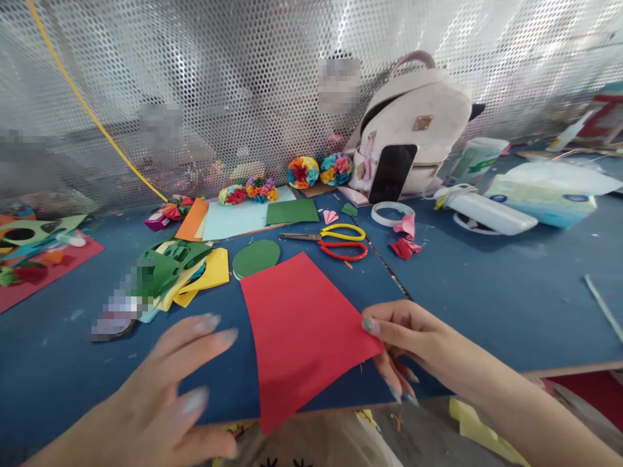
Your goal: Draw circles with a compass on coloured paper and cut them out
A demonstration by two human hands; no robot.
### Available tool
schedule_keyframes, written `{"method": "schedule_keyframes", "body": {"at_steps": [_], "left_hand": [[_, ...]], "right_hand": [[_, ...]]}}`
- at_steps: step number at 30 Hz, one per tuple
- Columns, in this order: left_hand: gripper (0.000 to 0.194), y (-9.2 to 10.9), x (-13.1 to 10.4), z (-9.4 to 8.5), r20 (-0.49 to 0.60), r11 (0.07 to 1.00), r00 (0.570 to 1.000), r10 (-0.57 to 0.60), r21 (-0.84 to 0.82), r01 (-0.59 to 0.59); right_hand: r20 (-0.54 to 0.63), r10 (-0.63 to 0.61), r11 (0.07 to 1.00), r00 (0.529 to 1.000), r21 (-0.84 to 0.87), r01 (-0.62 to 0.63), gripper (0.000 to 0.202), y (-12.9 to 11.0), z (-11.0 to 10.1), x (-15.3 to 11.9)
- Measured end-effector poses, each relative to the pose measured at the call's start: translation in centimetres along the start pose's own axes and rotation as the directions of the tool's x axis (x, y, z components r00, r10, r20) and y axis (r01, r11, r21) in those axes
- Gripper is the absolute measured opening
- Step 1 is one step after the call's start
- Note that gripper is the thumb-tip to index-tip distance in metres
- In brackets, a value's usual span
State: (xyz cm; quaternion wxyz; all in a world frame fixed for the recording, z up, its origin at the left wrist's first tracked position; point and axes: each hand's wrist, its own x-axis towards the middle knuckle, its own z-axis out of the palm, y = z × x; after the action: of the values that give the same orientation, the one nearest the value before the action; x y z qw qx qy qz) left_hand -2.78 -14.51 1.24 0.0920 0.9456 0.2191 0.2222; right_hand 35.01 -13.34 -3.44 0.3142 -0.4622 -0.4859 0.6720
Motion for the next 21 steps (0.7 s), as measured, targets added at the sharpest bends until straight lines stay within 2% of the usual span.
{"method": "schedule_keyframes", "body": {"at_steps": [2, 4, 6, 8, 10, 11, 12, 13, 16, 18, 19, 21], "left_hand": [[0.086, -1.1, 2.3, 0.4, 0.118, 0.983, 0.989, 0.09, 0.147, -0.107], [0.097, -1.7, 3.8, 1.1, 0.249, 0.968, 0.963, 0.102, 0.199, -0.154], [0.089, -2.2, 4.6, 2.3, 0.327, 0.98, 0.942, 0.076, 0.15, -0.131], [0.078, -2.8, 4.8, 3.4, 0.371, 0.985, 0.928, 0.037, 0.145, -0.097], [0.074, -3.5, 4.9, 4.1, 0.415, 0.991, 0.909, 0.015, 0.116, -0.07], [0.073, -3.8, 4.9, 4.3, 0.438, 0.995, 0.899, 0.014, 0.081, -0.055], [0.074, -4.0, 5.0, 4.4, 0.458, 0.999, 0.889, 0.018, 0.037, -0.039], [0.075, -4.2, 5.1, 4.4, 0.47, 1.0, 0.882, 0.027, -0.009, -0.025], [0.071, -4.4, 5.4, 4.4, 0.457, 0.997, 0.887, 0.061, -0.072, -0.031], [0.062, -4.6, 5.9, 4.5, 0.405, 0.997, 0.91, 0.083, -0.038, -0.074], [0.06, -4.7, 6.1, 4.6, 0.371, 0.995, 0.924, 0.09, -0.005, -0.095], [0.056, -5.2, 6.6, 4.9, 0.318, 0.991, 0.943, 0.098, 0.054, -0.121]], "right_hand": [[-0.024, 0.009, 0.998, 1.0, 0.064, -0.007, 0.052, 0.1, 1.1, -0.7], [0.028, 0.021, 0.991, 0.999, 0.13, -0.025, 0.052, 0.0, 2.0, -1.1], [0.102, 0.03, 0.985, 0.994, 0.165, -0.046, 0.05, -0.3, 2.5, -1.4], [0.167, 0.022, 0.994, 0.986, 0.105, -0.04, 0.051, -1.0, 2.4, -1.6], [0.202, -0.035, 0.995, 0.979, -0.08, 0.052, 0.057, -2.0, 1.6, -2.0], [0.2, -0.11, 0.965, 0.973, -0.214, 0.153, 0.06, -2.4, 1.0, -2.1], [0.183, -0.196, 0.894, 0.963, -0.371, 0.252, 0.063, -2.9, 0.4, -2.2], [0.154, -0.281, 0.784, 0.947, -0.533, 0.319, 0.059, -3.1, -0.2, -2.3], [0.196, -0.48, 0.388, 0.855, -0.827, 0.407, 0.04, -3.4, -1.1, -1.6], [0.337, -0.524, 0.126, 0.782, -0.878, 0.463, 0.031, -3.4, -1.0, -0.7], [0.436, -0.5, 0.011, 0.748, -0.861, 0.509, 0.036, -3.4, -0.7, -0.1], [0.595, -0.415, -0.145, 0.689, -0.79, 0.595, 0.05, -3.5, -0.4, 1.2]]}}
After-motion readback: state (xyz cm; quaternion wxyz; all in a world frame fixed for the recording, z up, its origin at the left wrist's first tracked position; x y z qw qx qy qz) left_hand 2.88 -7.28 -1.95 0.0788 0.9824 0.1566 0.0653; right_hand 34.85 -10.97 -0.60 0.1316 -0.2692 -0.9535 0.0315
